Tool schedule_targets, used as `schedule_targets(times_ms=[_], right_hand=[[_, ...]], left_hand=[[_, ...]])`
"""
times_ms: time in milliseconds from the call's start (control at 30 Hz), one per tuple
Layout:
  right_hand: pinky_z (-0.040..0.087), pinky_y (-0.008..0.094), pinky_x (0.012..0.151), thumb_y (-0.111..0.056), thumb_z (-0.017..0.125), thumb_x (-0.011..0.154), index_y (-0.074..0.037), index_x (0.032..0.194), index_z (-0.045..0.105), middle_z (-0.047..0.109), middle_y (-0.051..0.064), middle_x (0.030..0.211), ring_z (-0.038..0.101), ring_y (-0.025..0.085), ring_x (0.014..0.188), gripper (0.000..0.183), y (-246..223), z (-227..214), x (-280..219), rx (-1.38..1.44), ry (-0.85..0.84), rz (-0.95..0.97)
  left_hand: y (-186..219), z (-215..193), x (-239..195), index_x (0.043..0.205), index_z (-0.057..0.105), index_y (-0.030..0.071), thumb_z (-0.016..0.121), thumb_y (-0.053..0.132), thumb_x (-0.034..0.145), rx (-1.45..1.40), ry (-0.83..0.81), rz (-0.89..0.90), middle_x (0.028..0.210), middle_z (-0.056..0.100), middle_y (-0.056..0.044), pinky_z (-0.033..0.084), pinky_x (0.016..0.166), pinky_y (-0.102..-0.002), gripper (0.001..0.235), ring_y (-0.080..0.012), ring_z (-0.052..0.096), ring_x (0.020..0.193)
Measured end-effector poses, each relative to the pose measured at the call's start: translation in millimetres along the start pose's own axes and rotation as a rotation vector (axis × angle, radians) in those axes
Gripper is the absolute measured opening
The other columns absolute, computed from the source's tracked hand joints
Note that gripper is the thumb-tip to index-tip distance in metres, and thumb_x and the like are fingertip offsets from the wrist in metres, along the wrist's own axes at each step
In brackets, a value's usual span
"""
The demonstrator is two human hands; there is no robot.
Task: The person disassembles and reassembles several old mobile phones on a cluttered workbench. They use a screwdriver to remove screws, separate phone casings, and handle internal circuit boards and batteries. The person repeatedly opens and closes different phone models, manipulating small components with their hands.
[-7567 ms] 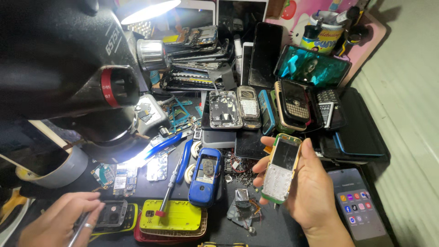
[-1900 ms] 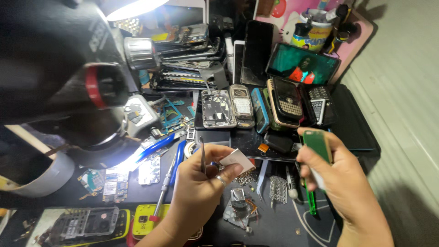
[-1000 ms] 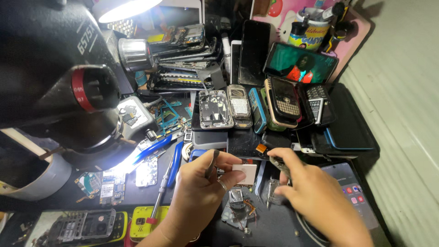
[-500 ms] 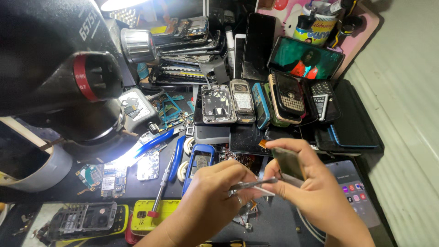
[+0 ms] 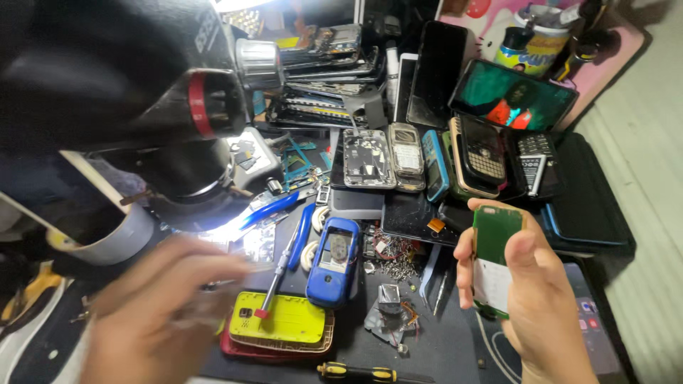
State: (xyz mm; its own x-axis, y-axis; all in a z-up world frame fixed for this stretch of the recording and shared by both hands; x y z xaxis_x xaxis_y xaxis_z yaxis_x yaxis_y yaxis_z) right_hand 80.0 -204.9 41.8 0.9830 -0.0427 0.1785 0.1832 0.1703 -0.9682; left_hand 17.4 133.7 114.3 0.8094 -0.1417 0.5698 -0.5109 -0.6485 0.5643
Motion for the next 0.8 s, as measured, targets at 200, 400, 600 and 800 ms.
schedule_targets(times_ms=[200, 400, 600, 800], right_hand=[[0.055, 0.035, 0.053, -0.067, 0.043, 0.1, 0.003, 0.145, 0.048, 0.063, 0.014, 0.092, 0.063, 0.02, 0.072, 0.084, 15.4, 26.7, -4.9, 0.27, -0.168, 0.127], [0.055, 0.037, 0.046, -0.053, 0.038, 0.103, -0.002, 0.138, 0.054, 0.066, 0.014, 0.088, 0.065, 0.019, 0.068, 0.064, 50.9, 44.9, -3.0, 0.515, -0.181, 0.434], [0.056, 0.04, 0.05, -0.047, 0.04, 0.1, -0.005, 0.138, 0.055, 0.068, 0.013, 0.093, 0.066, 0.021, 0.073, 0.059, 57.4, 45.8, -2.4, 0.548, -0.138, 0.506], [0.057, 0.041, 0.051, -0.045, 0.04, 0.101, -0.005, 0.139, 0.056, 0.068, 0.014, 0.094, 0.066, 0.021, 0.074, 0.057, 58.8, 41.2, 0.6, 0.566, -0.124, 0.503]], left_hand=[[-81.7, -24.7, -69.6, 0.102, 0.077, 0.017, 0.08, 0.012, 0.075, 0.503, 0.001, -0.351, 0.098, 0.07, 0.001, 0.058, 0.075, -0.029, 0.027, -0.0134, 0.075, 0.089], [-140.4, -4.0, -100.8, 0.1, 0.078, 0.021, 0.088, 0.03, 0.071, 0.631, -0.084, -0.521, 0.101, 0.072, 0.006, 0.058, 0.079, -0.029, 0.032, -0.0131, 0.075, 0.093], [-187.4, 15.3, -108.8, 0.102, 0.082, 0.023, 0.089, 0.038, 0.071, 0.481, -0.307, -0.739, 0.105, 0.071, 0.007, 0.058, 0.084, -0.027, 0.035, -0.0065, 0.075, 0.099], [-215.4, 21.8, -123.5, 0.106, 0.083, 0.025, 0.086, 0.043, 0.074, 0.461, -0.408, -0.62, 0.113, 0.069, 0.003, 0.057, 0.091, -0.029, 0.037, -0.0091, 0.072, 0.106]])
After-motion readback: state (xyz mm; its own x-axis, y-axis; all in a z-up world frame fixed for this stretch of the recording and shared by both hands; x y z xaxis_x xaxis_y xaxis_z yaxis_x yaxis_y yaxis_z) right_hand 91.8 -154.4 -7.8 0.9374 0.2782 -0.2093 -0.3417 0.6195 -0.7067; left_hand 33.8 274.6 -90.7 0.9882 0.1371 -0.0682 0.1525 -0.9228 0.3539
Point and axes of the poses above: each hand's wrist, its own x-axis towards the middle knuckle, its own z-axis out of the palm, y = z × x, the point moved 9 cm from there along x, towards the middle knuckle
